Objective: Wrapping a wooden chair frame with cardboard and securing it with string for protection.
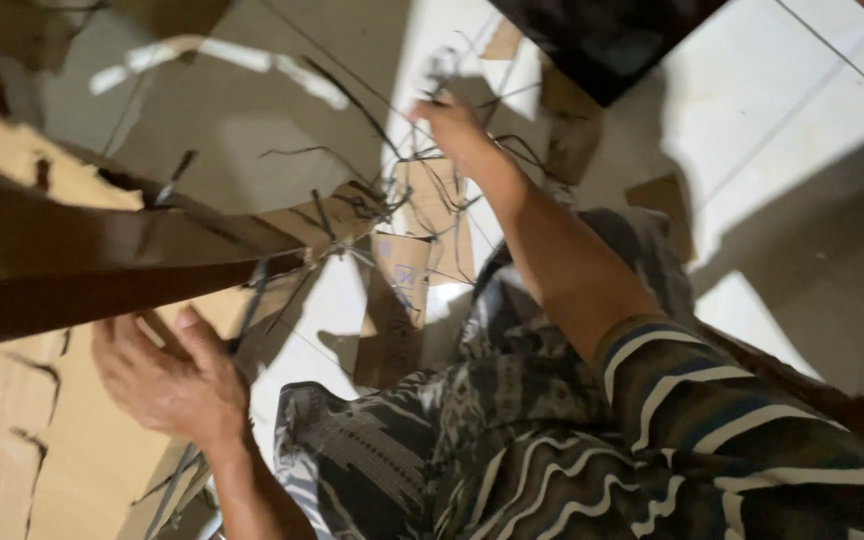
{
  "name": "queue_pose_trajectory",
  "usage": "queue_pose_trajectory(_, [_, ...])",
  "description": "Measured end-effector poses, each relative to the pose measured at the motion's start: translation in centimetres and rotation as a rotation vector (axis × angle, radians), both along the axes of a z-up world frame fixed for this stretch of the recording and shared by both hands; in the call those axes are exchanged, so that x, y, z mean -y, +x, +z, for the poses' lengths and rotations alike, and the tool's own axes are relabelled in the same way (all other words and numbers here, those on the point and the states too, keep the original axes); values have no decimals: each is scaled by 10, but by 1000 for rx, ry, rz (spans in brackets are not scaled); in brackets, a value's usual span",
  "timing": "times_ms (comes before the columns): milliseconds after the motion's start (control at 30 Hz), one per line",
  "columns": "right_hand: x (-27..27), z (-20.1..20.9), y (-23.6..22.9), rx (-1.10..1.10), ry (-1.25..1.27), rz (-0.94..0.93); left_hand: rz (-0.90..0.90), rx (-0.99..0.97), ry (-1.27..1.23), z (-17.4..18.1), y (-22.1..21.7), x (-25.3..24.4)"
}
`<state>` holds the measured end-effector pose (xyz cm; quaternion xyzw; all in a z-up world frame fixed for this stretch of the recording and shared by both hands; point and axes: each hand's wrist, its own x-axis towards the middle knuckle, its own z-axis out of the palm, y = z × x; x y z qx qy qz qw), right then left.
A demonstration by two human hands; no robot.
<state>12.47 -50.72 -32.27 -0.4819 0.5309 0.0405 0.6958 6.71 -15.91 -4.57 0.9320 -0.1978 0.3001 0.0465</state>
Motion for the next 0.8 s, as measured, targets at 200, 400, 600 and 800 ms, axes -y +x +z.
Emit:
queue_pose_trajectory(200, [106,125,-55,860,-352,402,8,43,70,-13,0,-3])
queue_pose_trajectory(400, [218,-44,-269,76,-755,50,0,31,21,-4,-9,4])
queue_pose_trajectory(600, [161,-68,-347,-679,-176,-203,14,-50,25,-8,-5,1])
queue_pose_trajectory(800, [129,-87,-366,-811,-304,326,-19,-70,-112,-2,-1,-9])
